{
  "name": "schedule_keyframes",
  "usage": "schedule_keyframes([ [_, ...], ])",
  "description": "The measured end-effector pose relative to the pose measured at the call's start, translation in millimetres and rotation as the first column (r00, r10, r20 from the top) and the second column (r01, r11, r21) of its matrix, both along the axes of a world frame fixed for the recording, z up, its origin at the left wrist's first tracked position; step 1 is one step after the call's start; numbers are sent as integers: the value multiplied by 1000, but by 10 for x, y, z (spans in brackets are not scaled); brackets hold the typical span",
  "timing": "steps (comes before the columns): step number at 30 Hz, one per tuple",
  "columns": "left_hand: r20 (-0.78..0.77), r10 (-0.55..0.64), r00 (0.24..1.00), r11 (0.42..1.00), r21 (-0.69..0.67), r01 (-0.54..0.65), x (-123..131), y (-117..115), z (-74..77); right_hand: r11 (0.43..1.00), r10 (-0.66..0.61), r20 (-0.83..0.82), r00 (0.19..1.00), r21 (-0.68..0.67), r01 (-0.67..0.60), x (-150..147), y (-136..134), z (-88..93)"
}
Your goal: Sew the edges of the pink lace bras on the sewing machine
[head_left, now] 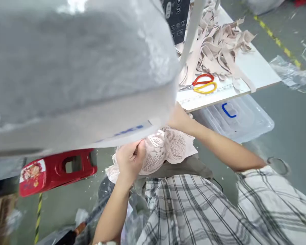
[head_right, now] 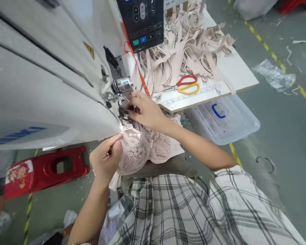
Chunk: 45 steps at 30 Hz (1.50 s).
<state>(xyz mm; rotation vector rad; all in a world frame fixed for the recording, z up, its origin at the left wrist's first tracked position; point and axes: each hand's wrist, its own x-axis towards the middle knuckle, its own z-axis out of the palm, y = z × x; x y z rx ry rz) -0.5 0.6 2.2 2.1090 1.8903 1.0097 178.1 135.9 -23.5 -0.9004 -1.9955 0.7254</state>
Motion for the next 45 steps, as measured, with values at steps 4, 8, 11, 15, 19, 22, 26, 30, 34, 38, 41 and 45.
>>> schedule_keyframes([
  [4, -17, 68, 998, 996, 66, -67, -22, -17, -28, 997, -17, -78, 997, -71, 12, 26, -50, 61],
  [8, 51, 194, 980, 977, 76, -197, -34, -30, -68, 996, -15, -90, 996, -91, 7, 49, -111, 147],
  [11, 88, 217, 972, 973, 55, -222, -12, -20, -81, 995, -21, -99, 995, -97, 11, 47, -118, 158],
  [15, 113, 210, 971, 978, -8, -211, 28, 5, -96, 991, -21, -63, 998, -136, 12, 56, -92, 124],
  [19, 119, 209, 971, 977, -53, -204, 64, 28, -97, 988, -14, -71, 997, -151, 4, 69, -70, 100],
  [22, 130, 201, 971, 978, -76, -193, 97, 46, -68, 990, -18, -78, 997, -141, 7, 71, -60, 90],
  [26, 150, 192, 970, 978, -110, -177, 136, 71, -20, 992, -21, -74, 997, -122, 12, 74, -50, 86],
  [30, 165, 216, 962, 970, -150, -192, 135, 61, -39, 994, -25, -94, 995, -111, 15, 83, -50, 88],
  [34, 177, 271, 946, 952, -195, -236, 77, 43, -91, 992, -45, -111, 993, -123, 31, 85, -64, 90],
  [38, 251, 219, 943, 921, -373, -114, -25, 88, -38, 989, -68, -105, 992, -139, 53, 39, -69, 91],
  [41, 412, 120, 903, 805, -573, 155, -40, 77, -7, 985, -60, -124, 990, -169, 39, -5, -92, 121],
  [45, 765, 201, 612, 510, -615, 601, 251, -140, -279, 942, -61, -224, 973, -335, -18, 126, -261, 258],
])
